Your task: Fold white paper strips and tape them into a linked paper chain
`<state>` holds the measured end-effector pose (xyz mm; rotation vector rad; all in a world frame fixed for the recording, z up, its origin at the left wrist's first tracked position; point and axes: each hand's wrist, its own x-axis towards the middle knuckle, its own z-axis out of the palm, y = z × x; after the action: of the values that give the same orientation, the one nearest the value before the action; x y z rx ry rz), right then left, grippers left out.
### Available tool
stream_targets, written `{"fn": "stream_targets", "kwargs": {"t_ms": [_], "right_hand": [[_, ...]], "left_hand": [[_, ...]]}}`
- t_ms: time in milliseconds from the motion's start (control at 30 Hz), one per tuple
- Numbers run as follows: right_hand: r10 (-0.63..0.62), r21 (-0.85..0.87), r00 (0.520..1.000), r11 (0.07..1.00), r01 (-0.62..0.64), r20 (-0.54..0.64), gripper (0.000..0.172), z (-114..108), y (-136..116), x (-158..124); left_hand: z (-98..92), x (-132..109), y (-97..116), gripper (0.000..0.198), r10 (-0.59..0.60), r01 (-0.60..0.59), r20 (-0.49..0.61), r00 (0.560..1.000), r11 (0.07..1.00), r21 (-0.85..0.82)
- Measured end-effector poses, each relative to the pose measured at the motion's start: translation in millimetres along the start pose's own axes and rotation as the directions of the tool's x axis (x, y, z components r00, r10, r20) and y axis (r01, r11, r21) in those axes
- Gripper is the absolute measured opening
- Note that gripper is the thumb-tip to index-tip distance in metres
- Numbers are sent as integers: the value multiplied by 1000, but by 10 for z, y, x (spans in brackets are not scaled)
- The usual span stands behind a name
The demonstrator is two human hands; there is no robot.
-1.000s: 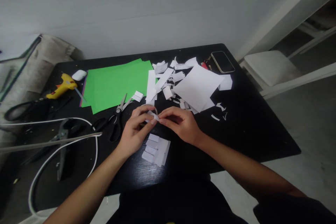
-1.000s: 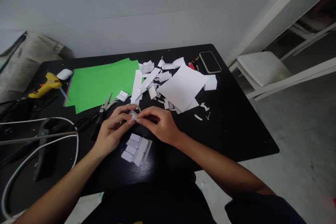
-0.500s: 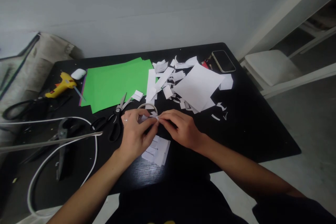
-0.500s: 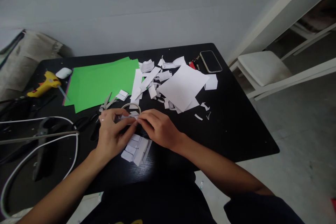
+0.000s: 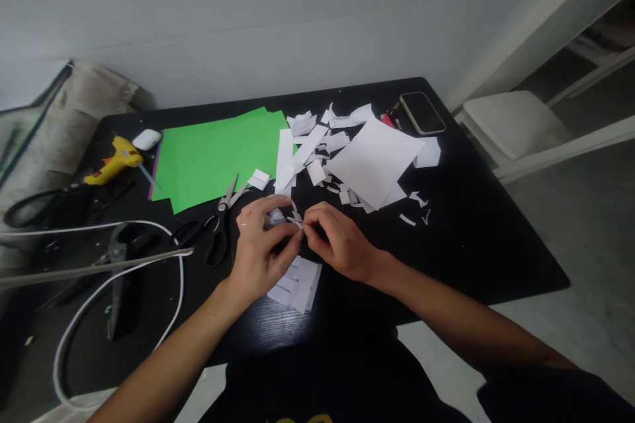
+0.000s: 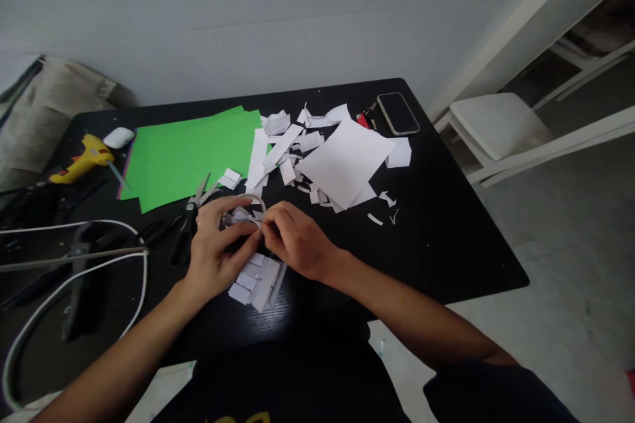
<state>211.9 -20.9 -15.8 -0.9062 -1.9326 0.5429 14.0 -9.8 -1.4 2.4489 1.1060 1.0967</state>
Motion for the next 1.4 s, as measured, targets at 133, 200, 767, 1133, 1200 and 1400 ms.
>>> {"fn": "stream_targets", "kwargs": {"t_ms": [133, 200, 767, 1133, 1200, 1400], "right_hand": [[41, 92, 999, 995, -42, 18, 9, -18, -8, 2], [61, 121, 998, 991, -64, 27, 8, -27, -10, 1], [132, 202, 991, 970, -134, 21, 8, -36, -27, 4], [143, 209, 990, 968, -142, 10, 8, -44, -37, 6], [146, 210, 989, 967, -144, 8, 8, -47, -39, 9], [155, 212, 988, 966, -151, -6, 8, -44, -40, 9]], "left_hand": [[-15, 4, 7, 7, -15, 15, 6, 1000, 999, -49], [-17, -1, 3, 7, -23, 24, 10, 1000, 997, -69], [-16, -14, -10, 8, -65, 65, 7, 998, 992, -104], [-24, -19, -11, 8, -62, 62, 2, 998, 993, -104], [-26, -19, -11, 8, -57, 57, -2, 998, 993, -104], [-29, -18, -8, 7, -49, 47, -14, 999, 994, -98]]}}
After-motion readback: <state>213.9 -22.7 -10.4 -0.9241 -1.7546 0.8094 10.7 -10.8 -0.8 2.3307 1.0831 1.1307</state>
